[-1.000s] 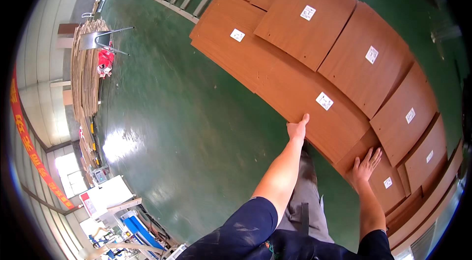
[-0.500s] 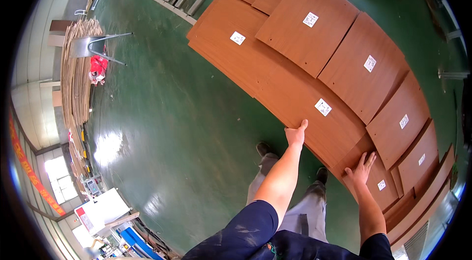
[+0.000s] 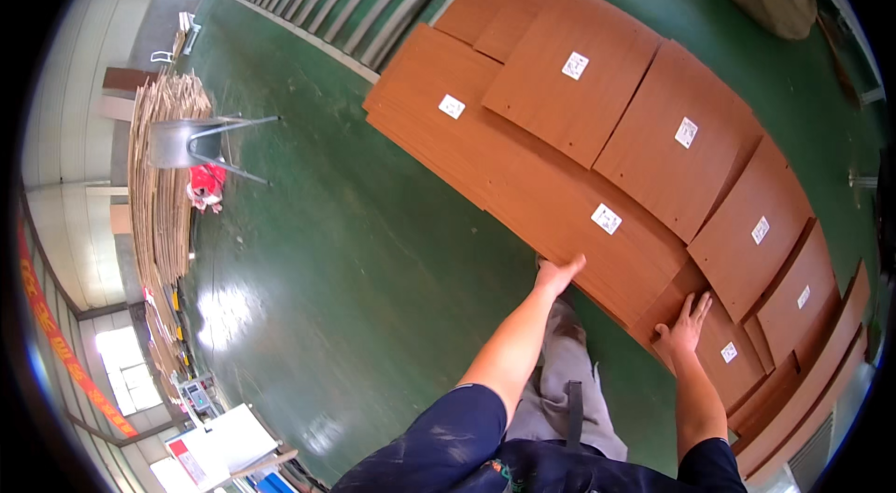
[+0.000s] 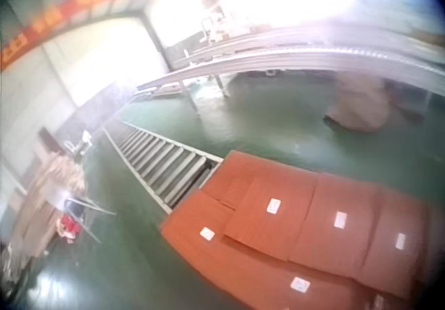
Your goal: The person moves a stack of wooden panels from a machine to a metal cart and transports them across the workshop. They then unload the panels from the cart onto the floor, stacking them in a new location.
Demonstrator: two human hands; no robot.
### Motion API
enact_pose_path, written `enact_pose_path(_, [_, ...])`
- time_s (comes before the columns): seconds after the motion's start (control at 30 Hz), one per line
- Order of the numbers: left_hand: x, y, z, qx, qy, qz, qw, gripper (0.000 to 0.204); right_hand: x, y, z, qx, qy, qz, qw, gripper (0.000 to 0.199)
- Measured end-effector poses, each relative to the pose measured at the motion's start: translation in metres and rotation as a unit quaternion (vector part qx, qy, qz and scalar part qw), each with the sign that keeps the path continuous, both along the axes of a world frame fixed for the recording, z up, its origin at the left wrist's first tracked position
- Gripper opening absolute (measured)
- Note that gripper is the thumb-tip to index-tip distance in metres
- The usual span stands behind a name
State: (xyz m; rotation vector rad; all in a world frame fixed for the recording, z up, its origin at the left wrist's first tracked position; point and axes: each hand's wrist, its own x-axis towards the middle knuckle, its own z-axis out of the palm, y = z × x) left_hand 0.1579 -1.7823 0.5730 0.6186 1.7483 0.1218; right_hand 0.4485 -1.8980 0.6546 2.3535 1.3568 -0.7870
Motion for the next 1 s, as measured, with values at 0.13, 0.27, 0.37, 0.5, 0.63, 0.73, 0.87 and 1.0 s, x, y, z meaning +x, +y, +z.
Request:
enact_pose_path(0.13, [-0.093, -0.044, 0.050, -0.022, 0.008, -0.339, 0.941, 0.109, -0.011, 0.018, 0.005, -0.080, -0.037, 0.007, 0.996, 0.107])
enact_pose_path(0.27, [-0.228, -0.154, 0.102, -0.100, 0.068, -0.178, 0.977, 0.096, -0.011, 0.037, 0.008, -0.115, -0.041, -0.063, 0.991, 0.090])
enact_pose_path(0.37, [-0.337, -0.275, 0.142, -0.113, 0.196, -0.122, 0.966, 0.088, -0.024, 0.042, -0.036, -0.016, -0.051, -0.077, 0.996, 0.078])
enact_pose_path(0.5, [-0.425, -0.437, 0.175, -0.288, 0.228, 0.094, 0.925, 0.066, -0.119, 0.093, -0.047, -0.071, 0.093, -0.019, 0.993, 0.071])
enact_pose_path(0.63, [-0.448, -0.382, 0.156, -0.388, 0.150, 0.341, 0.843, 0.033, -0.224, 0.141, 0.008, -0.104, 0.164, -0.030, 0.981, 0.061])
enact_pose_path(0.73, [-0.474, -0.271, 0.133, -0.138, 0.043, 0.282, 0.948, 0.038, -0.289, 0.161, 0.013, -0.119, 0.186, 0.039, 0.975, 0.062])
enact_pose_path(0.87, [-0.489, -0.061, 0.151, 0.092, 0.001, 0.135, 0.987, 0.065, -0.342, 0.193, -0.013, -0.132, 0.222, 0.013, 0.966, 0.065])
enact_pose_path(1.0, [-0.573, 0.047, 0.154, 0.177, -0.023, 0.056, 0.982, 0.065, -0.424, 0.268, -0.018, -0.172, 0.174, 0.059, 0.968, 0.059])
